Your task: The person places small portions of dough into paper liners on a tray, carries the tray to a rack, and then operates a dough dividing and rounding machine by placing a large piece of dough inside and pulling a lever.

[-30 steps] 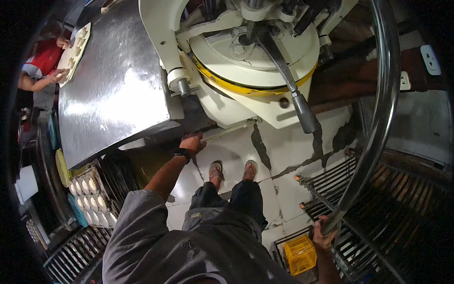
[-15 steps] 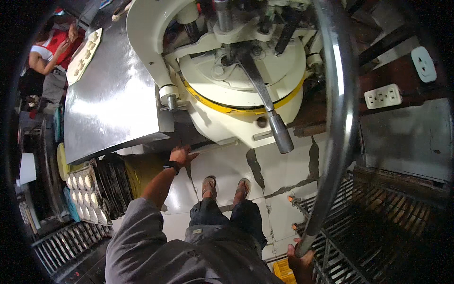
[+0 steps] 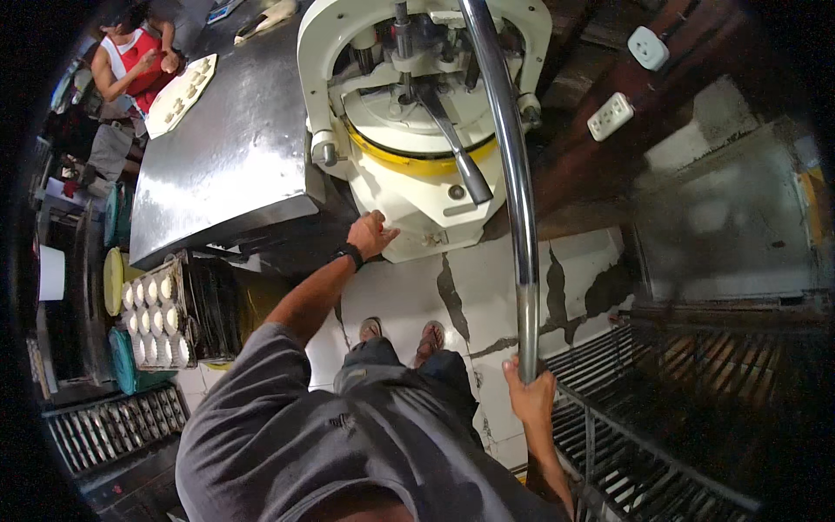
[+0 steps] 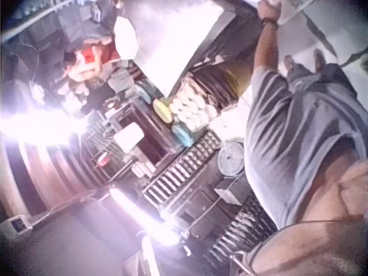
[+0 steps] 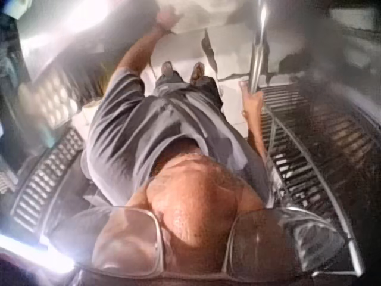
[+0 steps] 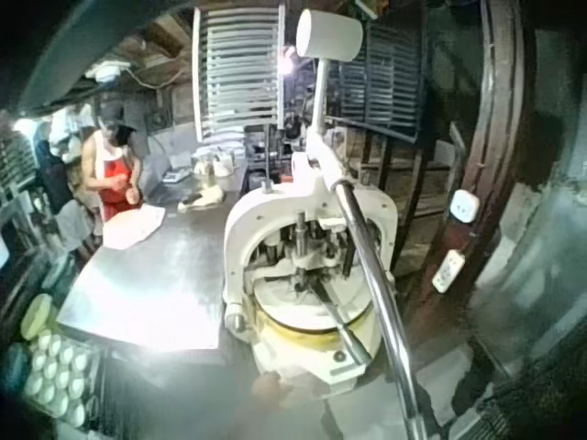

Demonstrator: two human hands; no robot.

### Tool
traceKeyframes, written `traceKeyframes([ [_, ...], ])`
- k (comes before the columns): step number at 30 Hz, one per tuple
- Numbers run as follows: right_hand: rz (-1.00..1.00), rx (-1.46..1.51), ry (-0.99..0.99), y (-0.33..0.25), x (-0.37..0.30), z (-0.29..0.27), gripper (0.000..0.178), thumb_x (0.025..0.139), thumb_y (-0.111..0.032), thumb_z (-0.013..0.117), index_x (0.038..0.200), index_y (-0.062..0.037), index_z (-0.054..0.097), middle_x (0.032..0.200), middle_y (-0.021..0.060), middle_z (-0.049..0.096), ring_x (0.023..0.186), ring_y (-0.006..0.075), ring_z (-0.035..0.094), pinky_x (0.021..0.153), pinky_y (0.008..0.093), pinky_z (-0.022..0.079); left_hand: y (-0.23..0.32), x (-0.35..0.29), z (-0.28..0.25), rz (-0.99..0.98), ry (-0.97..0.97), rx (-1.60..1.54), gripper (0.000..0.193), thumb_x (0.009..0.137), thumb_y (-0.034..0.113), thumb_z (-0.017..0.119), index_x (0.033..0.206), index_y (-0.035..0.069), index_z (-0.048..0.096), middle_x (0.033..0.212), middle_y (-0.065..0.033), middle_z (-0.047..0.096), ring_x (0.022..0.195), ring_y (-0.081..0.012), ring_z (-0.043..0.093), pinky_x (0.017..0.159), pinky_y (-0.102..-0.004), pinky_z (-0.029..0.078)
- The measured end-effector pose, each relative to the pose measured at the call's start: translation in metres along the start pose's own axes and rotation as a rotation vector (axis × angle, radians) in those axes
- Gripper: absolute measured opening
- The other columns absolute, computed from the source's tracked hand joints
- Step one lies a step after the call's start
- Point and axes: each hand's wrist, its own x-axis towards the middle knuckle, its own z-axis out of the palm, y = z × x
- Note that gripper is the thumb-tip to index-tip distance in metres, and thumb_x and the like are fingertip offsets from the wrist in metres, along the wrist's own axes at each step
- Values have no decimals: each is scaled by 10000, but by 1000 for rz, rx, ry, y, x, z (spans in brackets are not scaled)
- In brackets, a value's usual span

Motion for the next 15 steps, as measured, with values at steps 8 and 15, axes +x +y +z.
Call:
traceKeyframes([
  [8,43,191,97,-64,-91,-63,202,925,-203,723,1025,-37,665,733,-25,605,592,46,523,530,216,440,-62,-18,-114,508,507,-51,115,830,146,747,906,78,695,945,-125,674,879,-331,678,765,-421,556],
  [15,-400,-266,1096,-144,-207,-268,507,1001,-410,614,1279,12,652,1024,68,706,723,60,574,607,181,456,-216,42,-192,239,641,86,260,892,334,738,966,86,730,1145,-152,670,1085,-346,610,929,-461,495],
])
